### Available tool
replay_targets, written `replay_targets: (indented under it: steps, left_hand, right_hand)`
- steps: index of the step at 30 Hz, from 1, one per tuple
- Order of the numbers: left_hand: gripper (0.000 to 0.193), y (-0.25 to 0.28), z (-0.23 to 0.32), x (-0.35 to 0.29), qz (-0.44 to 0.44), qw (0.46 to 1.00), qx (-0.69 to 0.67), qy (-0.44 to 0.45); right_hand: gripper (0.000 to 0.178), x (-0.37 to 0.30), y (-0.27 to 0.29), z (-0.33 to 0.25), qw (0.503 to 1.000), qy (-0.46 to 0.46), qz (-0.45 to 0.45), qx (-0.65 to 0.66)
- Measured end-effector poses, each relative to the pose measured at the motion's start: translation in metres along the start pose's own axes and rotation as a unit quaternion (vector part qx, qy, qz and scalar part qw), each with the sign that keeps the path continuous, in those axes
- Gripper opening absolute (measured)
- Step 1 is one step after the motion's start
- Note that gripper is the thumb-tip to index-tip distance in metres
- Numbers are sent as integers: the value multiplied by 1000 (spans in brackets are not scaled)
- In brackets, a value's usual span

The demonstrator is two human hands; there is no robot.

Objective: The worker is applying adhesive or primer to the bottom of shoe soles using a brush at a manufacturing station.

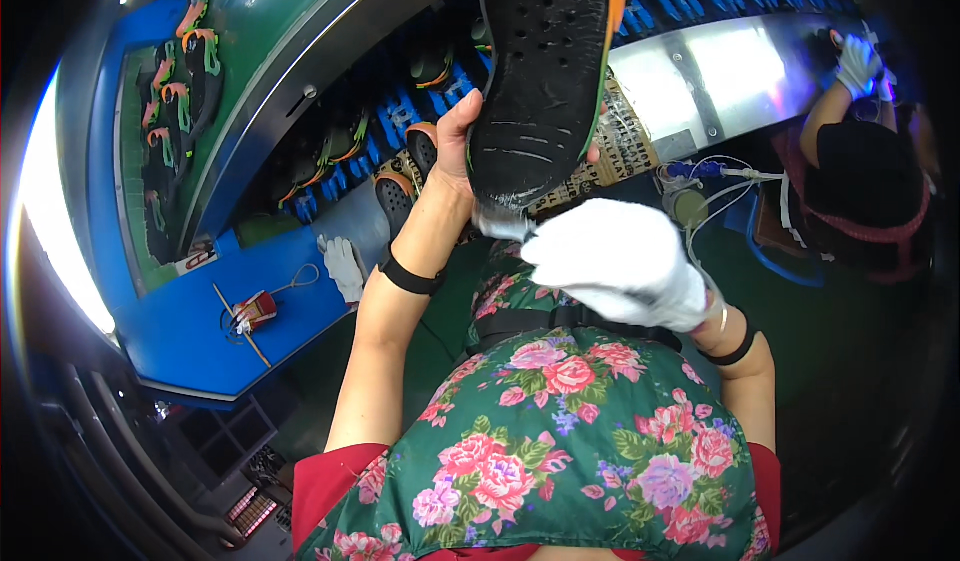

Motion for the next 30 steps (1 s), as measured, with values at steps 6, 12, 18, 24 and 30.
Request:
replay_targets:
  steps: [6, 12, 18, 24, 30]
  left_hand:
    - [94, 31, -12, -4, 96, 993, 20, 71]
    - [76, 53, -6, -5, 102, 992, 17, 71]
    - [90, 35, -12, 4, 66, 995, 16, 67]
    - [73, 21, -51, 1, 59, 956, -284, 36]
    - [76, 14, -74, -6, 14, 979, -192, 60]
  right_hand:
    - [27, -3, 14, 5, 993, -6, -7, -116]
    - [23, -9, 9, 9, 1000, -17, 12, 12]
    - [13, -25, 9, 40, 970, -174, 84, 150]
    - [15, -23, 59, 54, 977, -167, 127, -33]
    - [26, 20, 72, 29, 950, -26, 20, -311]
Point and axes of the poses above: each hand's wrist, its own x-axis towards the middle knuckle, its own y-axis out of the back of the hand, z = x × y, the point moved 10 cm from there along x, towards the middle knuckle, and after that the axes turned 12 degrees about y, right-handed, at the moved point
